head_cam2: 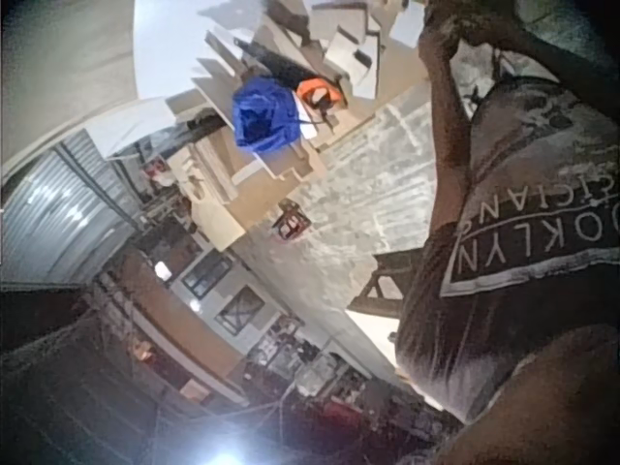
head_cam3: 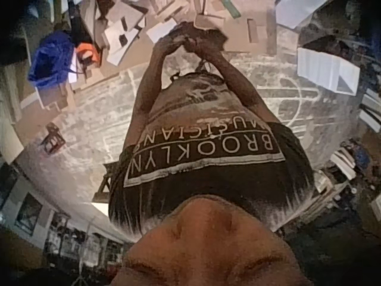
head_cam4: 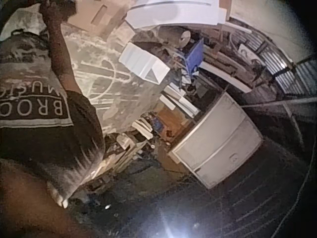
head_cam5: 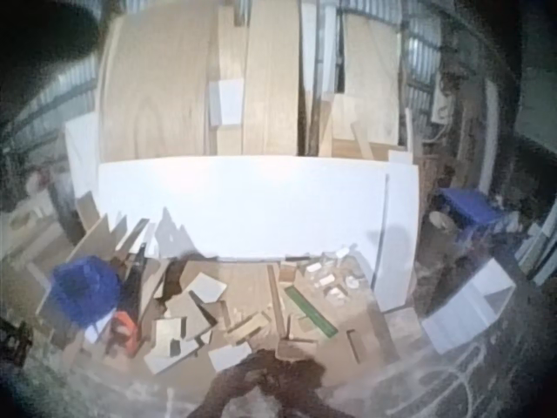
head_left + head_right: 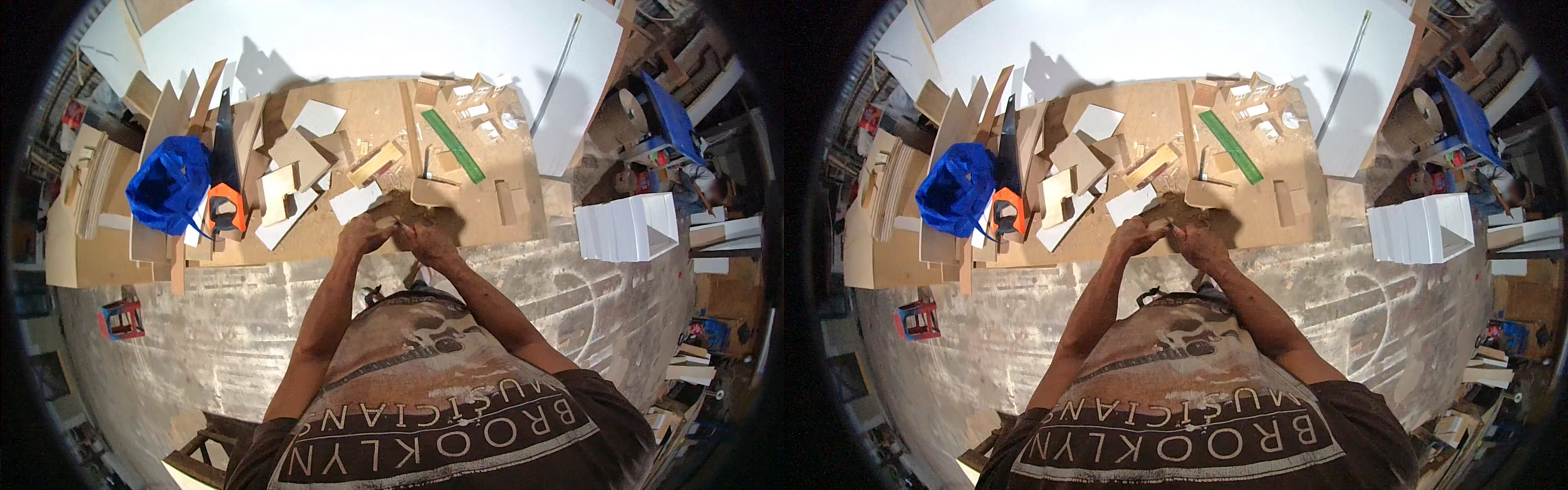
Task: The person handles small pieces of wood on a workbench, uses a hand tool to scrape the surface and edges of one component, and then uses a pair of pliers to hold and manipulate the wood while continuing the task.
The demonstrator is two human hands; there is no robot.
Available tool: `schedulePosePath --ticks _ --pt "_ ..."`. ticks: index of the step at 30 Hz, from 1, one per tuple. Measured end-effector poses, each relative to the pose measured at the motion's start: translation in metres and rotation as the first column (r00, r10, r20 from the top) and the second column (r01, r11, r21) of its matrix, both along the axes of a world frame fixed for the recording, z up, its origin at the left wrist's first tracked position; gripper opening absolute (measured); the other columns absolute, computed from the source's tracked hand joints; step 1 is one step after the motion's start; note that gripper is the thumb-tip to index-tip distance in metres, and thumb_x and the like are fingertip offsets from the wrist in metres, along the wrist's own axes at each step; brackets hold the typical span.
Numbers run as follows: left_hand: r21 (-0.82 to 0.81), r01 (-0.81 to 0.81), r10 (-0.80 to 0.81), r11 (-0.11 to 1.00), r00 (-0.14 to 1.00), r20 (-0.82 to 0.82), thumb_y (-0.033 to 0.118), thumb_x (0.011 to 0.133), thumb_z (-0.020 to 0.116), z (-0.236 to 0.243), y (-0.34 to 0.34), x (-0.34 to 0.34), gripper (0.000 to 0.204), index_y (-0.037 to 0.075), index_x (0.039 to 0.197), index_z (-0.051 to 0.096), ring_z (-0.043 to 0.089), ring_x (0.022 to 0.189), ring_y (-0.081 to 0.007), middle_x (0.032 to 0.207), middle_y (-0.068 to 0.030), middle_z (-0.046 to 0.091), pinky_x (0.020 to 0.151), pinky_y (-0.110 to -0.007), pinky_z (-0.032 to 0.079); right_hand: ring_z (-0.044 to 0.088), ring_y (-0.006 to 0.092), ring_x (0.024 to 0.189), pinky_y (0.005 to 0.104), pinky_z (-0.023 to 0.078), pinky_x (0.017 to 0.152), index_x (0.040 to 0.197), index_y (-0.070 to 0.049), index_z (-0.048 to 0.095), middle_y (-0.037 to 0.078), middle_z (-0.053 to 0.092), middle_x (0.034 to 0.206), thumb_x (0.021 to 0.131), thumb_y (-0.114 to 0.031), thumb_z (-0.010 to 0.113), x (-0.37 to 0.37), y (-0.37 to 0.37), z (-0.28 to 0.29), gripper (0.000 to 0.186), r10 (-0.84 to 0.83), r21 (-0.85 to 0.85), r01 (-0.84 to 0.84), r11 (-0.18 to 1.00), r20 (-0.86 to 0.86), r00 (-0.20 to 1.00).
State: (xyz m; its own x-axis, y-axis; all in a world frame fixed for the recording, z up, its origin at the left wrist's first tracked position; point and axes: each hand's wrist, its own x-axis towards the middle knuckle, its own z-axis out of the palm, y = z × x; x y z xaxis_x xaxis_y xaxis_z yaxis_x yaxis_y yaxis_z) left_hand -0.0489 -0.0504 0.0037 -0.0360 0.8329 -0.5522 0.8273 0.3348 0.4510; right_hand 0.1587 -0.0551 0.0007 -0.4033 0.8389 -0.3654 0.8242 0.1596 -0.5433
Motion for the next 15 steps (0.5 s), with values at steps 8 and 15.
schedulePosePath --ticks 8,15 --pt "-0.013 0.003 -0.003 1.0 1.0 -0.031 0.075 0.074 0.068 -0.002 0.006 0.001 0.087 -0.003 0.113 0.071 0.069 0.105 -0.0399 0.112 -0.0281 0.07 0.09 -0.047 0.056 0.065 0.0492 0.098 0.0548 0.051 0.087 0.12 -0.005 0.064 0.026 0.07 0.098 0.106 -0.043 0.039 0.01 -0.005 0.023 0.048 -0.025 -0.098 0.032 0.995 0.069 0.997" --pt "0.029 -0.003 0.004 1.0 0.999 -0.039 0.073 0.076 0.067 -0.011 0.004 -0.003 0.079 0.013 0.127 0.069 0.066 0.113 -0.0396 0.12 -0.0249 0.069 0.097 -0.046 0.053 0.064 0.0478 0.101 0.0533 0.051 0.088 0.119 -0.004 0.065 0.028 0.069 0.104 0.105 -0.04 0.041 0.013 0.034 -0.025 0.045 0.073 -0.006 -0.073 0.997 0.016 0.997"
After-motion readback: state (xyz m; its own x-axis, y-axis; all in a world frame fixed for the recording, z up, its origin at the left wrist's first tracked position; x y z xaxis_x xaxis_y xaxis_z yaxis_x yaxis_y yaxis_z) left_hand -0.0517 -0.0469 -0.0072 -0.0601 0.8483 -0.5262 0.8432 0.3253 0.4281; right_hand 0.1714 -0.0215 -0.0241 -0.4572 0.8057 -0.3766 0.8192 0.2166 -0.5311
